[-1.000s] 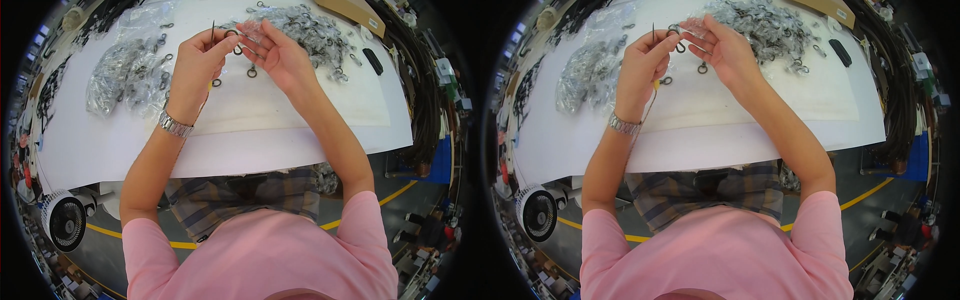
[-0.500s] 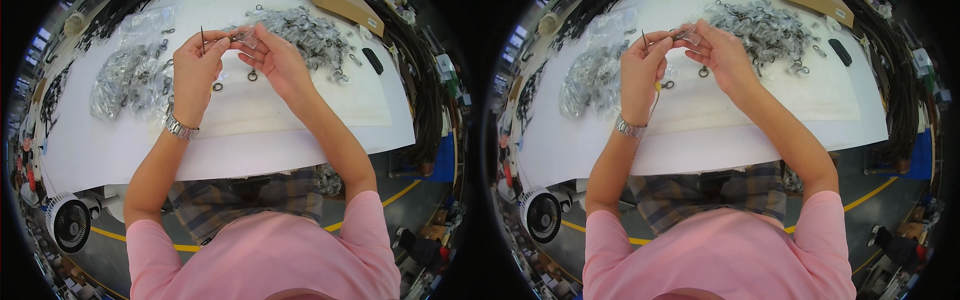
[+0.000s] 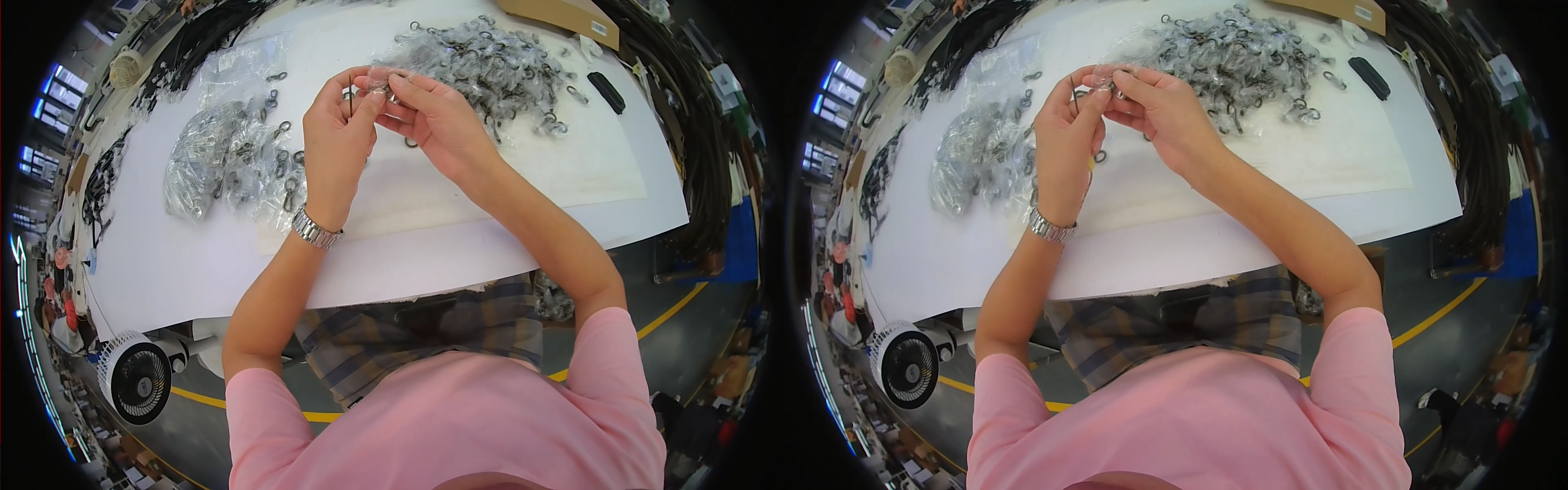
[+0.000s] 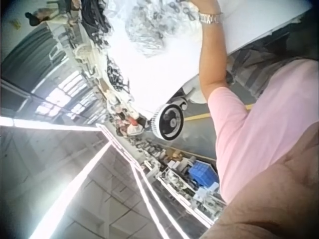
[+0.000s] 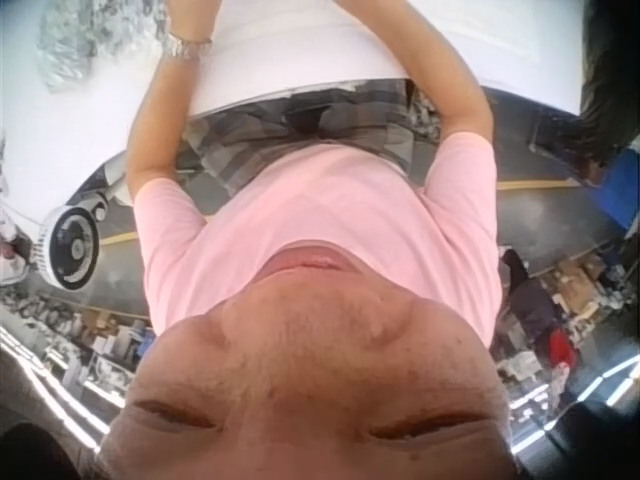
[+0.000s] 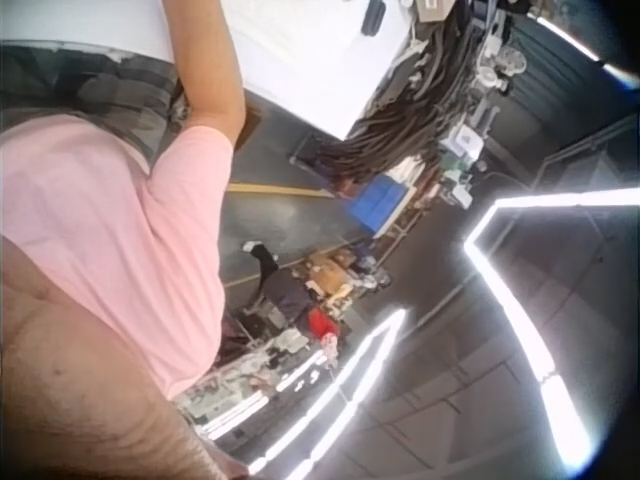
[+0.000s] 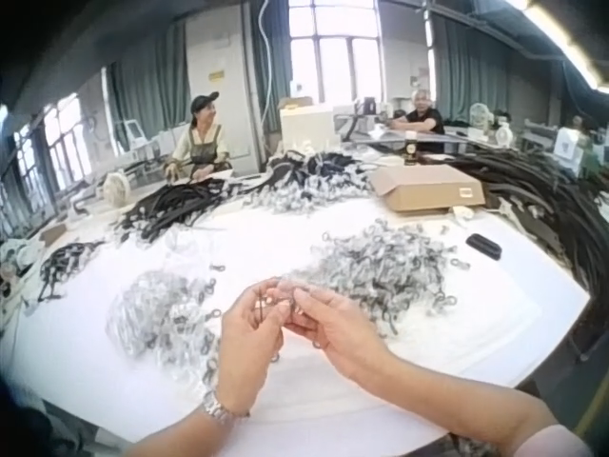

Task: The recorder is assembling small metal swivel snap hooks/clasps at a factory workstation.

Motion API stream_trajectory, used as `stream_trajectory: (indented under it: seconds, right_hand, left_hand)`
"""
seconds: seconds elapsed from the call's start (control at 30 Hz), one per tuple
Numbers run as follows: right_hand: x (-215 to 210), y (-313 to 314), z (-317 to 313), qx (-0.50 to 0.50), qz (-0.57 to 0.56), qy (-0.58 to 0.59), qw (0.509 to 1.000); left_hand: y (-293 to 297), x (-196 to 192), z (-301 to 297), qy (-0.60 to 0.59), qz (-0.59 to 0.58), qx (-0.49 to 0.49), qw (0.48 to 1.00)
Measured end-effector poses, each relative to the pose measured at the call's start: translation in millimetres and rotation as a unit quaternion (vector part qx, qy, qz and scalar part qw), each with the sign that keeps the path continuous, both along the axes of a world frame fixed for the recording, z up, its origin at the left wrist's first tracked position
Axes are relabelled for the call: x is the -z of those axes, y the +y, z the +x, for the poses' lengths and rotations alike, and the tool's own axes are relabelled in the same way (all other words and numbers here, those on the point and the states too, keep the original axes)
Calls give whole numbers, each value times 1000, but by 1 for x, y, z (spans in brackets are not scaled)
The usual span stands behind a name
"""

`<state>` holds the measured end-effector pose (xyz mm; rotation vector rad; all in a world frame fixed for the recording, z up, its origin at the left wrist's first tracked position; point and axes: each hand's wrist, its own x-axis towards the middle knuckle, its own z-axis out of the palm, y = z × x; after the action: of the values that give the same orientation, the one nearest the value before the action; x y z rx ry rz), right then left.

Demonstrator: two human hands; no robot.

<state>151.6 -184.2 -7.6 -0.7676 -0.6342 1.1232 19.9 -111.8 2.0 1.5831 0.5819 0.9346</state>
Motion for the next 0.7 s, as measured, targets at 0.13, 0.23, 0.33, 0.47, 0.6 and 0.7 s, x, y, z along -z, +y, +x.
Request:
stream_trajectory:
  seconds: [0.13,0.23,0.33,0.47,0.6,0.7]
  right_hand:
    - [2,-1,13,10,4,-122,992]
    - [-8,1,10,54,22,-134,989]
    - [-8,-1,11,-46,10,-158,986]
    - [-4,-1,9,-101,-23,-165,981]
    - [-11,-5,3,-88,-53,-198,975]
    - [-22,-12,-6,10,-55,-442,896]
  left_hand:
    - [6,-13,-3,5,-23,54,998]
    - [31,-13,-15,2,-57,90,994]
    - [32,-16,-19,-31,-93,135,986]
    - [35,-16,-22,26,-95,174,980]
    - [35,-8,-19,36,-65,124,989]
    - [30,-9,-20,24,-57,85,994]
